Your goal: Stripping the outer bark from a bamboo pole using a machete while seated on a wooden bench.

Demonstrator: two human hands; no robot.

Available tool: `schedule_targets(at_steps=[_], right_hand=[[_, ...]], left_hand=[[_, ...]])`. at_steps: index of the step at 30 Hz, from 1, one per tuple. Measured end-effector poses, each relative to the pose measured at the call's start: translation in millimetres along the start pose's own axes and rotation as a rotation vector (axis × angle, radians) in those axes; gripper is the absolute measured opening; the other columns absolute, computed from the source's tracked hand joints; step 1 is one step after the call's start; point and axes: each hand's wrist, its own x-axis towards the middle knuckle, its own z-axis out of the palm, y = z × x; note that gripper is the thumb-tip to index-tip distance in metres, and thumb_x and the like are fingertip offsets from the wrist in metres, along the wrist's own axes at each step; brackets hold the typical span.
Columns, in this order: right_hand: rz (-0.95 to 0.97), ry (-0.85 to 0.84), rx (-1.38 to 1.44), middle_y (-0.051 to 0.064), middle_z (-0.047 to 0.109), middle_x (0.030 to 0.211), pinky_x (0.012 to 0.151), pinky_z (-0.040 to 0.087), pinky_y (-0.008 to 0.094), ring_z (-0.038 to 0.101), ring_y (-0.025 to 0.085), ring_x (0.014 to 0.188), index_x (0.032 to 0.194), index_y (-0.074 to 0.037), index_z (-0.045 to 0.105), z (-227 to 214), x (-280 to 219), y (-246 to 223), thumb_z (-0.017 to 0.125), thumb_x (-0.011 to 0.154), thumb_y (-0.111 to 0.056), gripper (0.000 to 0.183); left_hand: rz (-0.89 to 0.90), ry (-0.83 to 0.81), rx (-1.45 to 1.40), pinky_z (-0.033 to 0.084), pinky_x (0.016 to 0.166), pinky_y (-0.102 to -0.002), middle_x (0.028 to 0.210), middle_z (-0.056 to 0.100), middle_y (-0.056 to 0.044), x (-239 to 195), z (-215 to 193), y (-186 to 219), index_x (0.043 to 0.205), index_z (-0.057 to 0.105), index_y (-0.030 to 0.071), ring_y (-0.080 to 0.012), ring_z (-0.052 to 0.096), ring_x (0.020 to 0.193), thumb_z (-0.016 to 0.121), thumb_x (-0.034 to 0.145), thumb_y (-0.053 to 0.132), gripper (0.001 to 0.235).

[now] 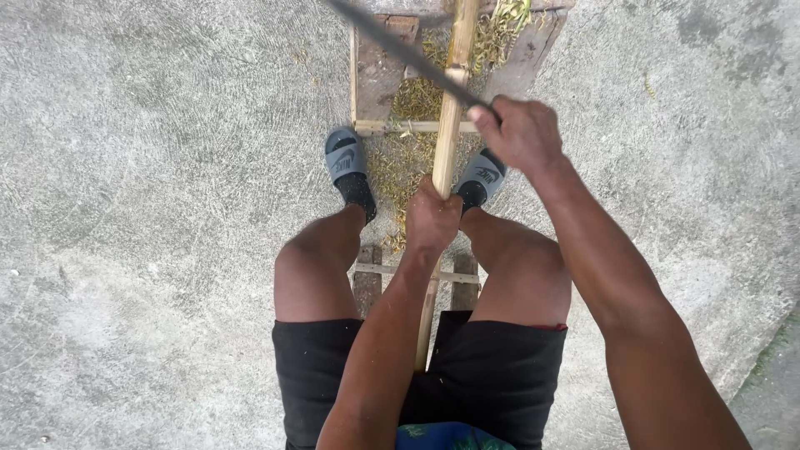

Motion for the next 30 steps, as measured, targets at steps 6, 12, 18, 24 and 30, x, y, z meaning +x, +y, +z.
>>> schedule_targets(at_steps=[6, 12, 18, 24, 30], right_hand=[[-0.217, -0.147, -0.088, 0.002, 0.057, 0.057, 0.041, 0.046, 0.044, 0.054, 0.022, 0.043, 0.074, -0.011, 0.067, -4.9, -7.6, 7.5, 0.042, 0.103, -0.066, 0.066], [0.042, -0.036, -0.029, 0.006, 0.058, 0.055, 0.049, 0.051, 0.045, 0.060, 0.026, 0.047, 0.084, -0.010, 0.068, -10.5, -4.9, 0.3, 0.043, 0.107, -0.060, 0.061], [-0.120, -0.294, -0.133, 0.006, 0.058, 0.052, 0.047, 0.049, 0.045, 0.058, 0.025, 0.045, 0.074, -0.010, 0.066, -32.1, -24.9, -31.8, 0.040, 0.098, -0.070, 0.070], [-0.037, -0.194, -0.065, 0.000, 0.053, 0.053, 0.047, 0.044, 0.042, 0.052, 0.018, 0.046, 0.077, -0.013, 0.067, -11.9, -29.3, -30.6, 0.037, 0.105, -0.069, 0.069], [-0.098, -0.304, -0.140, -0.002, 0.049, 0.050, 0.042, 0.043, 0.040, 0.049, 0.016, 0.041, 0.082, -0.015, 0.068, -32.5, -7.1, -16.1, 0.039, 0.101, -0.069, 0.064]], left_hand=[[0.132, 0.048, -0.057, 0.058, 0.063, -0.044, 0.079, 0.071, -0.022, 4.2, 6.7, -14.8, 0.105, 0.062, -0.003, -0.0338, 0.073, 0.069, 0.065, 0.085, 0.014, 0.027], [-0.239, -0.398, -0.496, 0.043, 0.039, -0.029, 0.060, 0.058, -0.007, 13.4, -14.8, -3.9, 0.093, 0.063, -0.004, -0.0145, 0.054, 0.046, 0.069, 0.092, 0.012, 0.017], [0.006, 0.031, -0.101, 0.058, 0.057, -0.042, 0.067, 0.069, -0.017, 13.6, 14.0, -18.0, 0.094, 0.067, -0.006, -0.0275, 0.072, 0.060, 0.064, 0.086, 0.016, 0.023], [-0.145, 0.094, 0.110, 0.058, 0.078, -0.052, 0.089, 0.073, -0.027, -5.8, 2.1, 20.5, 0.111, 0.067, 0.000, -0.0445, 0.073, 0.085, 0.063, 0.086, 0.027, 0.036], [-0.125, 0.096, 0.113, 0.058, 0.078, -0.052, 0.092, 0.074, -0.026, -9.3, -0.8, 25.6, 0.112, 0.068, 0.002, -0.0439, 0.073, 0.087, 0.064, 0.086, 0.025, 0.035]])
